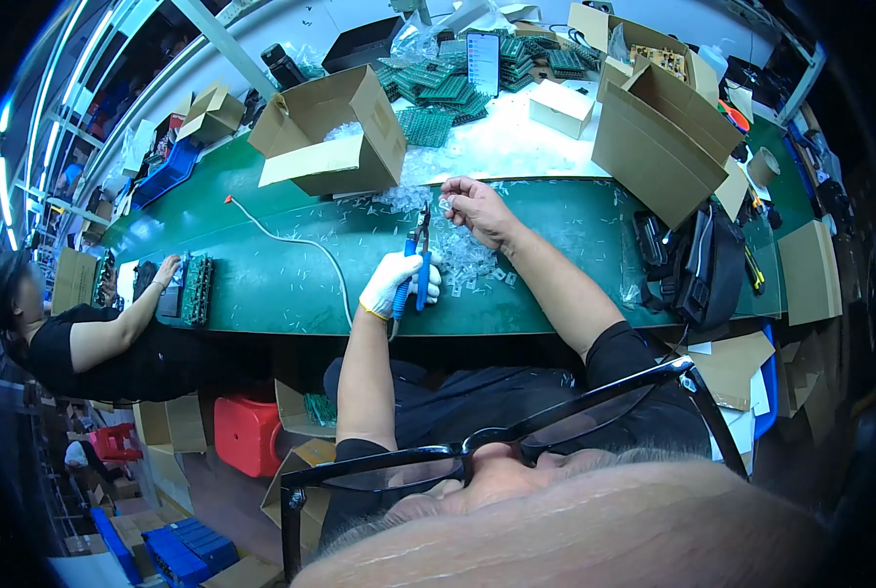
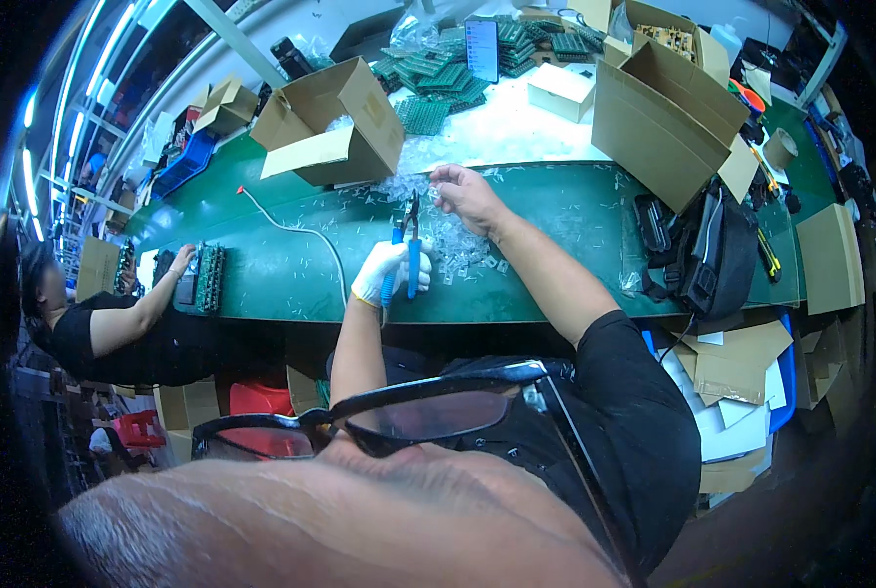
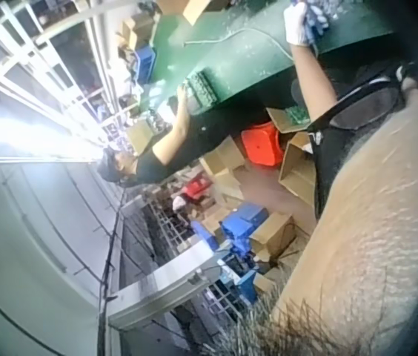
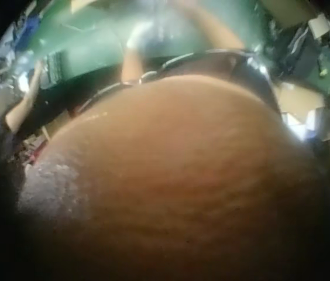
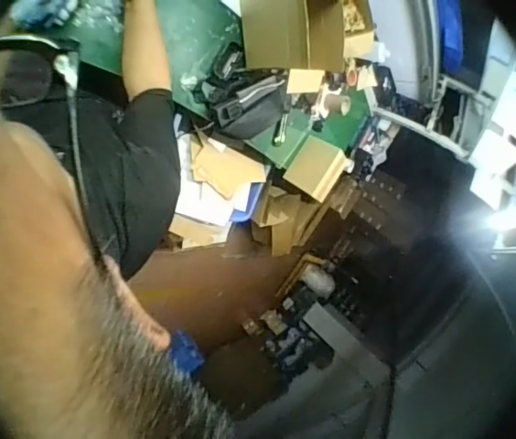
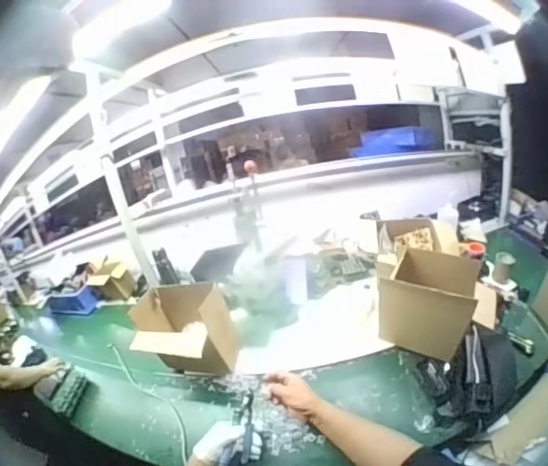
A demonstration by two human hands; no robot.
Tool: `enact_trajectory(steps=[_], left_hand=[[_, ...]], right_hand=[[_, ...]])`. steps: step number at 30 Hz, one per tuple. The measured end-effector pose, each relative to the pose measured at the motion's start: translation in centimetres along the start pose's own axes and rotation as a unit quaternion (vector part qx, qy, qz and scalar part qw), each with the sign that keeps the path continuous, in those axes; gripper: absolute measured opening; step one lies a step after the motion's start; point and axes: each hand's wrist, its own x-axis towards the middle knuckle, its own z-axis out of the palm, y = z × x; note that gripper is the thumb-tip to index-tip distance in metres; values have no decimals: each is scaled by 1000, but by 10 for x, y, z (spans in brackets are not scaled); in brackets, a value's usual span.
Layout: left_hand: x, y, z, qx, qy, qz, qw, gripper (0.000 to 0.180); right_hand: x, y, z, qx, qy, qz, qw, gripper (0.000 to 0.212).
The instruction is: The person picks up small plastic components from a table by hand and trims them using cutters.
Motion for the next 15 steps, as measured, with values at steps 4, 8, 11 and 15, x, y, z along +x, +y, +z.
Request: enact_trajectory(steps=[4,8,11,15], left_hand=[[-1,1,2,8,3,-1,1000,56],[-2,2,-1,18,10,-4,1000,55],[1,2,2,29,10,-1,1000,54],[0,3,3,29,13,-6,999,52]], right_hand=[[-2,1,6,-37,20,-46,998,26],[-3,0,15,-51,30,-86,995,22],[-2,3,10,-62,36,-94,993,18],[-2,4,11,-65,40,-87,993,15]])
